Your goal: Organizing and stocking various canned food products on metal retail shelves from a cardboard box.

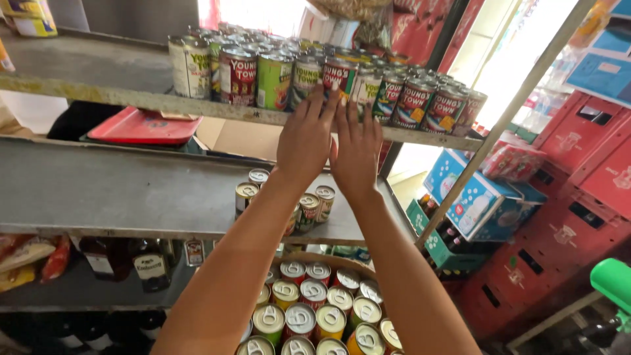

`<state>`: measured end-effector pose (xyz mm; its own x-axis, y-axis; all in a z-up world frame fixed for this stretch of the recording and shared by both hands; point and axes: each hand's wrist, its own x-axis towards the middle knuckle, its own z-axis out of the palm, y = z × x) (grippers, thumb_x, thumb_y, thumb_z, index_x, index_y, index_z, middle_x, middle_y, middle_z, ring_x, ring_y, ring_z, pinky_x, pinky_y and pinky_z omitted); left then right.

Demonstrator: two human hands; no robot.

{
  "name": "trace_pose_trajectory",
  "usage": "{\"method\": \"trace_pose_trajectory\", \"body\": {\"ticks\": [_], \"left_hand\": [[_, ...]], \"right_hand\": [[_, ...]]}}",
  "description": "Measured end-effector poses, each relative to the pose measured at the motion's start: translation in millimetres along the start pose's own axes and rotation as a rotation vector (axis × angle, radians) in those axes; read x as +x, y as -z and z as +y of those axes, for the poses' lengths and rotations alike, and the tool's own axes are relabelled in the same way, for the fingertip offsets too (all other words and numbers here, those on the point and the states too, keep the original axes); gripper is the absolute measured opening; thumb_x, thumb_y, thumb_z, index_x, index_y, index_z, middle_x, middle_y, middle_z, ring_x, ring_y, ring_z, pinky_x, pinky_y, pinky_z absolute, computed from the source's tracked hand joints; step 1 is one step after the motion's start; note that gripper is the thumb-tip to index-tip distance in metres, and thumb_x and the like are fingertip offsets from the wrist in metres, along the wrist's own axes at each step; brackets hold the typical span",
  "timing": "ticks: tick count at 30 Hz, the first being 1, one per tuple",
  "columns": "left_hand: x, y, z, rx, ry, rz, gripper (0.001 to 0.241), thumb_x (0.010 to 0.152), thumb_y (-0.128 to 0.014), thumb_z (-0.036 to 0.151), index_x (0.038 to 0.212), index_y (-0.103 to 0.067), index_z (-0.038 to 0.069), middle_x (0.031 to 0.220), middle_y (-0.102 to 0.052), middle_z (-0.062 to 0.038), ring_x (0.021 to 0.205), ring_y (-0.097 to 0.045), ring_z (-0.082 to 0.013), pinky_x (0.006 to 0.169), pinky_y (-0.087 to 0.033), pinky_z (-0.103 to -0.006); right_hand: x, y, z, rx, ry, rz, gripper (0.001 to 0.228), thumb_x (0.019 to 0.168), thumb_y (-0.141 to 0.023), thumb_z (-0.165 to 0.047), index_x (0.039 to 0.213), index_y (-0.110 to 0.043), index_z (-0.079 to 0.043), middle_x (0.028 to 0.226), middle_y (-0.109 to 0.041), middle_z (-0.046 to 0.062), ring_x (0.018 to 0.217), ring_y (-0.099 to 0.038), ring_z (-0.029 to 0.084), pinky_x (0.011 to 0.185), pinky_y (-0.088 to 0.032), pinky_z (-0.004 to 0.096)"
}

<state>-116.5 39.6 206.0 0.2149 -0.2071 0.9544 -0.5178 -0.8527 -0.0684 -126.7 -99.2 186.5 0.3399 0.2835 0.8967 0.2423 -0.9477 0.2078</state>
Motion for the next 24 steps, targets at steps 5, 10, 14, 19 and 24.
{"method": "trace_pose_trajectory", "body": {"ticks": [5,10,14,19,24], "left_hand": [[3.9,-22.1,4.7,0.028,0.023,-0.046,0.061,0.09,-0.067,0.024,0.148,-0.054,0.009,0.149,-0.049,-0.022,0.122,-0.057,-0.0345,0.105,-0.044,-0.0468],[1.7,-2.7,2.6,-0.106,0.044,-0.103,0.068,0.082,-0.067,0.017,0.147,-0.055,0.007,0.15,-0.048,-0.027,0.118,-0.057,-0.0351,0.108,-0.04,-0.0483],[-27.5,25.2,-7.5,-0.411,-0.031,0.022,0.058,0.085,-0.063,0.006,0.142,-0.058,0.01,0.149,-0.054,-0.019,0.133,-0.052,-0.0392,0.114,-0.039,-0.0473],[-99.3,27.3,-26.5,-0.433,0.072,-0.063,0.048,0.087,-0.061,0.002,0.135,-0.061,0.008,0.136,-0.059,-0.014,0.128,-0.054,-0.0358,0.113,-0.039,-0.0509],[-174.4,-20.6,-52.2,-0.265,0.408,-0.352,0.034,0.079,-0.065,0.006,0.113,-0.063,0.011,0.117,-0.061,-0.012,0.118,-0.052,-0.0357,0.101,-0.039,-0.0506]], "right_hand": [[4.8,-1.4,6.2,-0.015,-0.008,0.0,0.06,0.097,-0.063,-0.019,0.152,-0.047,-0.003,0.157,-0.046,0.014,0.149,-0.035,0.041,0.12,-0.026,0.055],[6.0,6.0,1.4,0.031,-0.003,0.031,0.061,0.093,-0.066,-0.018,0.149,-0.049,-0.001,0.152,-0.048,0.017,0.146,-0.036,0.044,0.117,-0.026,0.056],[-12.0,19.4,-13.3,0.301,-0.069,0.098,0.059,0.093,-0.06,-0.007,0.15,-0.048,-0.001,0.157,-0.045,0.019,0.149,-0.038,0.038,0.124,-0.028,0.054],[-77.6,-11.3,-24.2,0.452,-0.076,0.089,0.05,0.09,-0.057,0.001,0.14,-0.055,-0.005,0.146,-0.053,0.015,0.141,-0.047,0.036,0.12,-0.034,0.051],[-119.3,-50.4,-41.1,0.602,-0.078,-0.289,0.051,0.078,-0.062,0.004,0.127,-0.058,-0.009,0.127,-0.049,0.018,0.125,-0.045,0.039,0.109,-0.038,0.051]]}}
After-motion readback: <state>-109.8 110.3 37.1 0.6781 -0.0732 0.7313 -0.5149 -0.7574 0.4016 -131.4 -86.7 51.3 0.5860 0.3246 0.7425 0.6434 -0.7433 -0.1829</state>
